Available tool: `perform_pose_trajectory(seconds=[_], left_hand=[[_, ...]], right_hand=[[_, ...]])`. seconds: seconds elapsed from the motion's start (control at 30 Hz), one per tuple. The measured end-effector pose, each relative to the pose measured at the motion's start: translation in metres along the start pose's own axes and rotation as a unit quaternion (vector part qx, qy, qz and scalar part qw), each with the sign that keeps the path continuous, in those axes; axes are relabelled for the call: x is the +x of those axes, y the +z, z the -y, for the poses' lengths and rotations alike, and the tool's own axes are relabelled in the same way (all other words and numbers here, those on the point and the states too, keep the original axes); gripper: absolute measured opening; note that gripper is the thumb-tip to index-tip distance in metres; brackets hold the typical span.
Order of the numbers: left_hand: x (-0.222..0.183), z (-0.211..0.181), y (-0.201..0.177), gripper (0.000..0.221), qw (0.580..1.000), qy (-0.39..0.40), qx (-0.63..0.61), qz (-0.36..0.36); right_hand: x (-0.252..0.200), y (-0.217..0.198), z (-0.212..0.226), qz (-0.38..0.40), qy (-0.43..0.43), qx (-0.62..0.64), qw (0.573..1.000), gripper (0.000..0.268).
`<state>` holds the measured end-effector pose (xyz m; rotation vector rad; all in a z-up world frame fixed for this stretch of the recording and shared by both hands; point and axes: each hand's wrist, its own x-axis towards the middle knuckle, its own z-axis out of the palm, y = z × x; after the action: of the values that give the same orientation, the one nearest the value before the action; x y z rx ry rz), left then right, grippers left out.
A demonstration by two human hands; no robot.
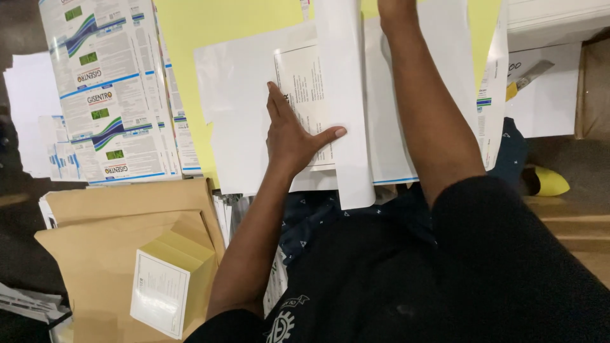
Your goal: The person wraps stacks of printed paper in white sheets, folds the edges by hand, and secures the packages with tape using a dispenser.
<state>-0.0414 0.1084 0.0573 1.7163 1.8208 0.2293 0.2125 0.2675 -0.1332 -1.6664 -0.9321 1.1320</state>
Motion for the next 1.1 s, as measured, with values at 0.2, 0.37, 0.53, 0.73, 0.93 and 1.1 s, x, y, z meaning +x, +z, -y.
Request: perform_pose_trajectory(seconds=[0.2,0.37,0.53,0.73,0.93,1.1], left_hand=[[0.004,0.008,0.004,0.167,1.0,0.026,0.002,0.001],[0.005,0.013,0.008,0.165,0.999,0.037,-0.019,-0.005],[0.009,0.018,0.012,0.165,0.999,0.025,-0.023,-0.01],[0.033,0.099,-0.002,0.14,0.973,0.137,-0.173,0.066],[0.038,0.232,-0.04,0.098,0.975,-0.101,-0.056,-0.19],[0.007,0.245,-0.06,0.087,0.952,-0.243,-0.029,-0.184]], right_hand=[[-0.203,-0.025,0.093,0.126,-0.35,-0.333,0.866,0.053],[-0.22,-0.02,0.09,0.182,-0.308,-0.409,0.84,0.063],[-0.229,-0.016,0.11,0.194,-0.28,-0.455,0.823,0.063],[-0.241,-0.012,0.124,0.205,-0.236,-0.473,0.824,0.069],[-0.245,-0.012,0.121,0.198,-0.236,-0.462,0.832,0.071],[-0.246,-0.014,0.12,0.196,-0.244,-0.449,0.837,0.07]])
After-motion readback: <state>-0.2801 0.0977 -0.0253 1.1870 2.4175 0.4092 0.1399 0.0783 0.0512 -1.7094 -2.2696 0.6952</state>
